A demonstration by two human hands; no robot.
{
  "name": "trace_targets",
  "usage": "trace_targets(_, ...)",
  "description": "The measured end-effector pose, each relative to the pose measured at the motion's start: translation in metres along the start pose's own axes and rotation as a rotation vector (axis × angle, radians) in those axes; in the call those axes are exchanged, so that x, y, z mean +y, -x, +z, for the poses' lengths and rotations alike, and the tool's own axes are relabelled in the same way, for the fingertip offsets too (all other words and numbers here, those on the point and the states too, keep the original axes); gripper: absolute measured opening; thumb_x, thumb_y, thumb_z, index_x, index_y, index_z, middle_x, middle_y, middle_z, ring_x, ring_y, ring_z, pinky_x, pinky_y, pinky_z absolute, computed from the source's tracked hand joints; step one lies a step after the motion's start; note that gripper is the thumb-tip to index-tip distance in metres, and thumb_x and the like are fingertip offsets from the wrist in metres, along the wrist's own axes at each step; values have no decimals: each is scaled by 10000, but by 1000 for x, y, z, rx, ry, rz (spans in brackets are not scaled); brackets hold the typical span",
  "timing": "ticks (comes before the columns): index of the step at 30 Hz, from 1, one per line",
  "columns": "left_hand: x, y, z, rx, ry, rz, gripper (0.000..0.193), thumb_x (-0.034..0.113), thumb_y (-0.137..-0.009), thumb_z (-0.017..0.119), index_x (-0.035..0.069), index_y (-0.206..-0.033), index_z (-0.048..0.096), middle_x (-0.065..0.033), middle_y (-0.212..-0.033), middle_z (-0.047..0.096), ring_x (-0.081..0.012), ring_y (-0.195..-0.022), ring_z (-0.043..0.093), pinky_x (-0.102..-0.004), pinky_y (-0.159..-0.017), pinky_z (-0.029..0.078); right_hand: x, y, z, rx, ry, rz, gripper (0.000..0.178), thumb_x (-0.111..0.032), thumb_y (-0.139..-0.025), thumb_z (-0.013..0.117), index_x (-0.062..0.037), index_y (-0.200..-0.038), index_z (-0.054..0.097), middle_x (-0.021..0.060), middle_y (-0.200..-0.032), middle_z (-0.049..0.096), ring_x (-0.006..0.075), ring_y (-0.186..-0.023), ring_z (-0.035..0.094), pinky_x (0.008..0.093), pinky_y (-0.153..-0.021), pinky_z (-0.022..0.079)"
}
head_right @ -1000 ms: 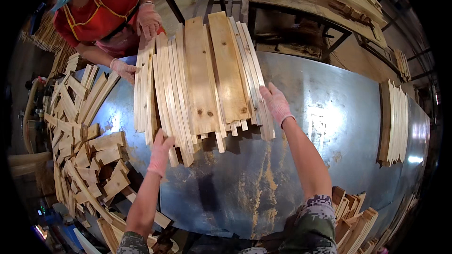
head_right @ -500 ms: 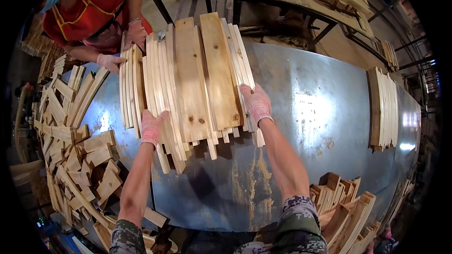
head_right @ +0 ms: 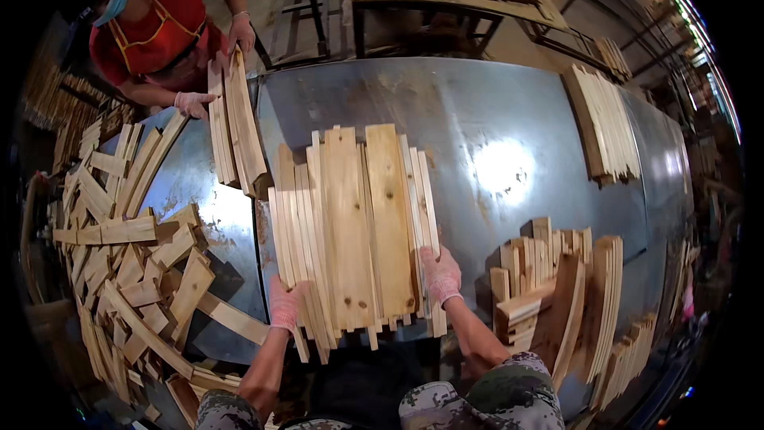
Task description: The person repeatedly picks up stacks of light-colored wooden planks from a metal workbench and places them onto a conveyor belt. The worker aligns the planks and moves them in batches, while other workers are visible in the background performing similar tasks.
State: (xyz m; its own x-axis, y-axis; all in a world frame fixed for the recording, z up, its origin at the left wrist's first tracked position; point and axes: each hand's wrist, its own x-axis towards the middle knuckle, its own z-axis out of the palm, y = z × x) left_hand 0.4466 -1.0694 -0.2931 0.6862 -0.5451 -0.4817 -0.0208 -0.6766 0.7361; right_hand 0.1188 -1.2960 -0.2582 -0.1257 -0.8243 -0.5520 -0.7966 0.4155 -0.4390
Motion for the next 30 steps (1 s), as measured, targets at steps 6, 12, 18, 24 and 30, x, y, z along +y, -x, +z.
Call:
trace_targets(6, -50, 94, -27, -53, 15, -60, 536, 242, -856, 881, 18, -1216, 554, -164, -1087, 708, -239, -951, 681, -406, -799, 572, 118, 89, 23, -36, -127, -26, 903, -613, -933, 645, 8, -1565, 472, 281, -1387, 661, 416, -1311, 617, 460, -1110, 468)
trace_targets(12, -46, 139, -8, 246, -607, 682, 813, 251, -834, 860, 5, -1509, 479, -242, -1460, 588, -389, -1350, 565, -452, -1154, 452, 98, 174, 17, 219, 297, -498, 889, -396, -891, 701, 47, -1590, 375, 292, -1526, 548, 408, -1425, 540, 409, -1161, 445)
trace_targets(18, -17, 200, 56, -161, -752, 505, 961, 406, -788, 854, 25, -1576, 456, -258, -1630, 418, -415, -1516, 385, -475, -1269, 312, 71, 223, 46, 125, 238, -294, 755, -339, -887, 717, -70, -1539, 445, 278, -1471, 567, 452, -1345, 583, 502, -1088, 498)
trace_targets(24, -29, 182, 69, -167, -362, 612, 818, 313, -896, 794, 23, -1585, 461, -274, -1590, 474, -443, -1453, 469, -466, -1226, 374, 92, 222, 13, -162, -172, -176, 585, -318, -843, 800, -55, -1327, 602, 260, -1193, 721, 440, -1134, 691, 512, -956, 556)
trace_targets(30, 82, 285, 157, -545, 308, 230, 1060, 247, -923, 809, 104, -1720, 126, -89, -1259, 626, -210, -993, 621, -357, -812, 565, 149, 304, -99, -120, -169, -386, 528, -328, -950, 726, -15, -1354, 593, 231, -1318, 668, 422, -1240, 630, 474, -1029, 520)
